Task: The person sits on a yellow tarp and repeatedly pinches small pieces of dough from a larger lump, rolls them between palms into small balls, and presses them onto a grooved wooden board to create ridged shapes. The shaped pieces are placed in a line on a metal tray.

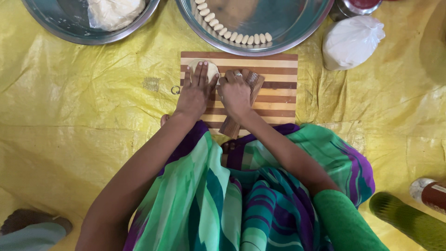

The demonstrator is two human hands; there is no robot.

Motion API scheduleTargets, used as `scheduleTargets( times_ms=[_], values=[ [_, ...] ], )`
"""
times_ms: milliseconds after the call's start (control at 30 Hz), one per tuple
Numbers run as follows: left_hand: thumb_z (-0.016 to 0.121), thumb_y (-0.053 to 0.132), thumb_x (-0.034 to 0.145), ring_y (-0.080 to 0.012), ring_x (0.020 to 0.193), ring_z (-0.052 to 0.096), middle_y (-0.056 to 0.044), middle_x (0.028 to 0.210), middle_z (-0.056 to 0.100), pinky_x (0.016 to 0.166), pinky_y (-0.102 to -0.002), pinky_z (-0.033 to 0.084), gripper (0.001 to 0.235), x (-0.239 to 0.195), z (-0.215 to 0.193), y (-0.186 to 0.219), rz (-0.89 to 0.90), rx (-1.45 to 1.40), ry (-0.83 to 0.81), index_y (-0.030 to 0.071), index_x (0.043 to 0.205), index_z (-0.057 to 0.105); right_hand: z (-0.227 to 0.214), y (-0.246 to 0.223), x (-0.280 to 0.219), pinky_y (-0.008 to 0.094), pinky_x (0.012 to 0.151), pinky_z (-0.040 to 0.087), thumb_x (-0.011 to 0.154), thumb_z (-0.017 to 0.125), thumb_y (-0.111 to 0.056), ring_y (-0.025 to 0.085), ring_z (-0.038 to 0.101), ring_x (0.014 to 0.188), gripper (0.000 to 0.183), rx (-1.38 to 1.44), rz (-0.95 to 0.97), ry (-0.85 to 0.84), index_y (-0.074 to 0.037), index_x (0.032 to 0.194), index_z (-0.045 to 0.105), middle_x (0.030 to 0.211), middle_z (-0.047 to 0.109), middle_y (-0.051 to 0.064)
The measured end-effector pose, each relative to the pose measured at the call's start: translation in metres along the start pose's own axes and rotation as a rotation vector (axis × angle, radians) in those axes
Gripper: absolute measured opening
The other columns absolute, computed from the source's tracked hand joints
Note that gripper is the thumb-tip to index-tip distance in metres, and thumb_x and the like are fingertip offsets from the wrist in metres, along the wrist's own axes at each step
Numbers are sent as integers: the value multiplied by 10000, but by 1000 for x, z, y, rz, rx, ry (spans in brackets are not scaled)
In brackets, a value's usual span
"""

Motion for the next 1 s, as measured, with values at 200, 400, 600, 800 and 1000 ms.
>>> scheduleTargets(
  times_ms=[200,400,600,800,1000],
  values=[
    [494,304,985,-437,1537,139,-310,1639,166,1238,-619,125,743,-11,-6,-3,83,-187,37,156,1654,208,-3,4,14,402,694,606,671,795,-129,335,656,994,300,33,42,-22,4,915,681,1017,639,148],
    [490,308,1028,-430,1559,122,-289,1673,160,1224,-631,100,701,-11,-5,0,65,2,10,187,1655,202,-1,8,15,435,704,601,774,758,-99,341,694,923,267,74,83,-108,-31,1017,669,1044,663,146],
    [481,288,987,-431,1549,79,-285,1663,136,1201,-636,90,739,-7,-1,3,25,-5,-43,248,1654,166,11,18,10,446,739,598,819,734,-169,359,702,901,193,104,108,-95,-38,959,718,1021,668,179],
    [483,253,1000,-421,1550,90,-268,1667,150,1193,-650,96,734,-7,-5,2,29,73,-43,280,1658,158,20,49,18,441,788,571,875,706,-235,356,716,849,215,291,207,-252,-41,903,794,967,725,212],
    [516,364,951,-340,1512,151,-207,1682,222,1167,-655,105,640,-5,-28,-7,42,-174,-120,275,1565,361,-36,57,28,288,687,567,850,741,-123,147,686,763,208,858,333,-443,-30,1033,771,861,743,114]
  ],
)
Point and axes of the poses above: each hand's wrist, its own x-axis towards the middle knuckle, its own z-axis out of the palm, y = z × x, the point moved 5 cm from there along x, towards the middle knuckle
